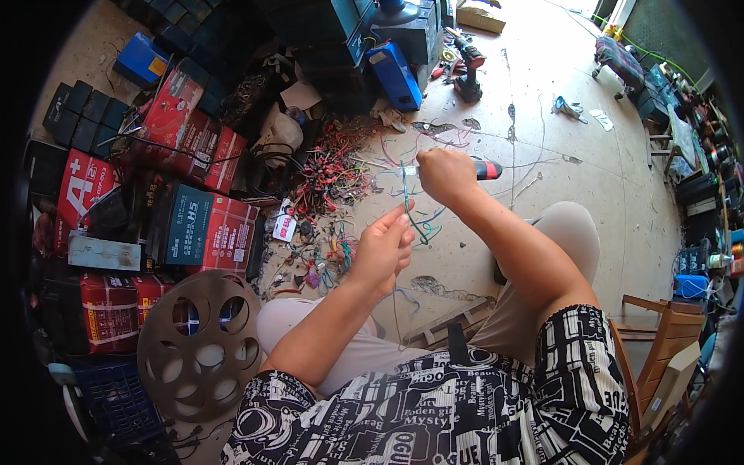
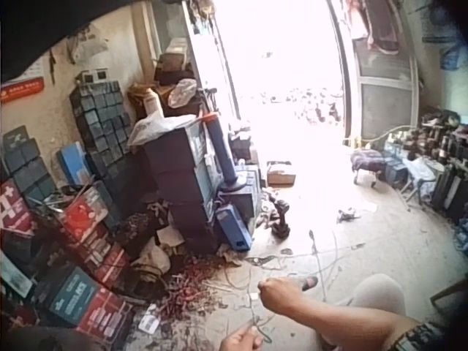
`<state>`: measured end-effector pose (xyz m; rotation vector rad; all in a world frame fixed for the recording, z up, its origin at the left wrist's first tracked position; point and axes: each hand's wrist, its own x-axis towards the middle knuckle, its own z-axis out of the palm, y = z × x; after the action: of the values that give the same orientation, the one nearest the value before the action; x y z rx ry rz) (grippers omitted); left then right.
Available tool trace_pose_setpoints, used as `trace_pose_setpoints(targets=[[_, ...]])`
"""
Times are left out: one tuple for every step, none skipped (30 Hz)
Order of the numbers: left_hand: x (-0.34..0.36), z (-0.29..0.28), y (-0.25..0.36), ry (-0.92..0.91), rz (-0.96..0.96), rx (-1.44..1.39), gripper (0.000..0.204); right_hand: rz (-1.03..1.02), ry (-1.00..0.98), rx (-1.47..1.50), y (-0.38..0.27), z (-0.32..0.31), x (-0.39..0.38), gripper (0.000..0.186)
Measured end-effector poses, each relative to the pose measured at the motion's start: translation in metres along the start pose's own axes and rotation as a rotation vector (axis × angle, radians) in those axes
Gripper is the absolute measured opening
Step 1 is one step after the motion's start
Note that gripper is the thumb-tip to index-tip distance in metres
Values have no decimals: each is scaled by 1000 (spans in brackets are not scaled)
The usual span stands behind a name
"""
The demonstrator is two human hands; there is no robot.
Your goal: Stripping and connecting wires for a motorcycle wiring harness using hand tools.
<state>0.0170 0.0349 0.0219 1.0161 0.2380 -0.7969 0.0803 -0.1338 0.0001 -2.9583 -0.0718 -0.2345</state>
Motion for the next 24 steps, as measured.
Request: trace_pose_setpoints(targets=[[0, -1, -1, 0, 2, -2, 36, -6, 1, 10, -1, 4, -1, 11], [0, -2, -3, -8, 1, 8, 35, -9, 2, 9, -3, 3, -1, 11], [-1, -2, -4, -17, 0, 19, 35, -31, -18, 36, -6, 0, -2, 12], [-1, -1, -5, -15, 2, 18, 35, -53, -38, 62, -9, -2, -2, 12], [-1, 0, -7, -18, 3, 36, 35, -18, -61, 69, -13, -5, -2, 12], [-1, 1, -8, -20, 4, 56, 35, -18, -62, 69, -12, -4, -1, 12], [-2, 2, -7, -19, 4, 56, 35, -18, -72, 62, -10, -4, -1, 12], [-3, 3, -5, -20, 1, 51, 34, -15, -80, 54, -8, -3, 0, 12], [-3, 3, -4, -21, -2, 47, 34, -12, -80, 55, -6, -3, 1, 12], [-2, 2, -3, -22, -4, 49, 34, 6, -99, 43, -5, -1, 1, 13], [-1, 2, -3, -17, -11, 47, 34, 23, -117, 33, -3, 0, 1, 14], [0, 2, -3, -13, -18, 45, 34, 24, -117, 35, 1, 4, 2, 14], [-3, 4, -4, -12, -19, 48, 34, 87, -117, 37, 7, 11, 4, 15], [-7, 8, -7, -36, -35, 62, 33, 150, -116, 42, 15, 19, 7, 16], [-8, 9, -7, -72, -57, 81, 33, 263, -123, 30, 29, 19, 14, 16], [-9, 10, -6, -82, -63, 89, 33, 318, -119, 4, 45, 16, 17, 16], [-11, 12, -6, -81, -1, 71, 34, 291, -92, 38, 43, 2, 21, 16], [-13, 12, -6, -80, 63, 51, 34, 263, -66, 72, 41, -8, 22, 16], [-13, 4, 0, -87, 97, 39, 27, 178, 32, 120, 44, 4, 20, 18], [-10, 4, 2, -83, 106, 31, 27, 167, 32, 116, 43, 0, 19, 18], [-9, 2, 4, -47, 113, 17, 22, 161, -55, 382, 34, -5, 13, 20], [-8, -1, 5, -11, 120, 2, 18, 153, -144, 648, 25, -11, 7, 22], [-5, -5, 5, -48, 124, -3, 14, 250, -270, 953, 13, -18, 2, 22], [-4, -8, 6, -47, 126, -3, 14, 346, -398, 1260, 0, -27, -3, 22]])
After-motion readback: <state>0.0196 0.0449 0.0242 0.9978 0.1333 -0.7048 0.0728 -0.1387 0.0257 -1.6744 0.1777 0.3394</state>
